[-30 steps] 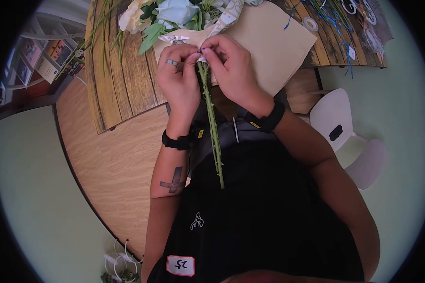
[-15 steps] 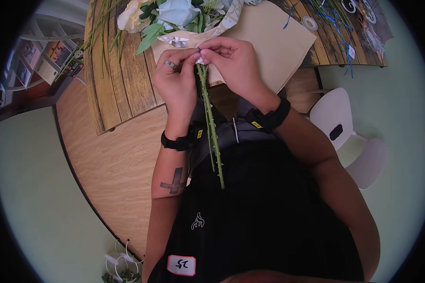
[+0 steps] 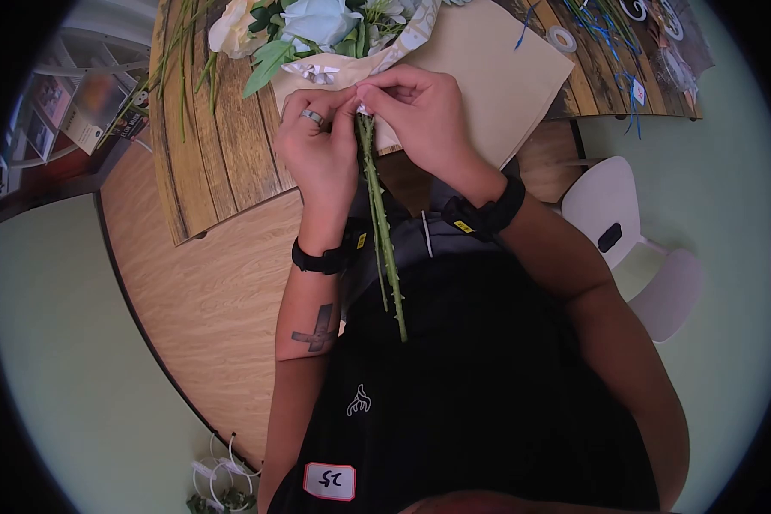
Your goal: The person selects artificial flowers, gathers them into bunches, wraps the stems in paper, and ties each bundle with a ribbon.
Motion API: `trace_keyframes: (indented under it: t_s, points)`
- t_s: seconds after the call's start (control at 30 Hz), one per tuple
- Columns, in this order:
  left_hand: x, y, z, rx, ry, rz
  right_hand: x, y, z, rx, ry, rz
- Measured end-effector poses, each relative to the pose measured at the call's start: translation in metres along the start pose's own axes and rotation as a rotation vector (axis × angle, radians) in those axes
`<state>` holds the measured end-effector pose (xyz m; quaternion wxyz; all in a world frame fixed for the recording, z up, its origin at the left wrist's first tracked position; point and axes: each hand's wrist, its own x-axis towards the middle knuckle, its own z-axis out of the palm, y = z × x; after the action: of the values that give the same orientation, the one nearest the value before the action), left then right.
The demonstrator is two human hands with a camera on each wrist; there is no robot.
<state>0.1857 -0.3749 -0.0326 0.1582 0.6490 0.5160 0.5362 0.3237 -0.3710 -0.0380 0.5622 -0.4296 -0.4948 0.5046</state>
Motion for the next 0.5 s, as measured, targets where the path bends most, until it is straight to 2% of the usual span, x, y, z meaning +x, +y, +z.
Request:
trace_keyframes:
  t_s: [0.07, 0.13, 0.27, 0.37, 0.5]
  points:
    - [-0.001, 0.001, 0.0, 0.009, -0.004, 0.028, 0.001, 0.001, 0.0, 0.066, 0.006, 0.008]
    - [-0.001, 0.003, 0.001, -0.097, -0.015, -0.079, 0.003, 0.001, -0.001, 0.078, -0.01, 0.049]
    - [0.001, 0.005, -0.001, -0.12, -0.038, -0.106, 0.003, 0.004, -0.001, 0.06, -0.017, 0.034]
    - [0.005, 0.006, -0.002, -0.038, -0.01, -0.027, 0.003, 0.005, -0.002, 0.042, -0.024, 0.004]
    - [0.006, -0.002, -0.005, 0.165, -0.013, 0.169, 0.003, 0.005, -0.001, 0.056, -0.029, -0.001]
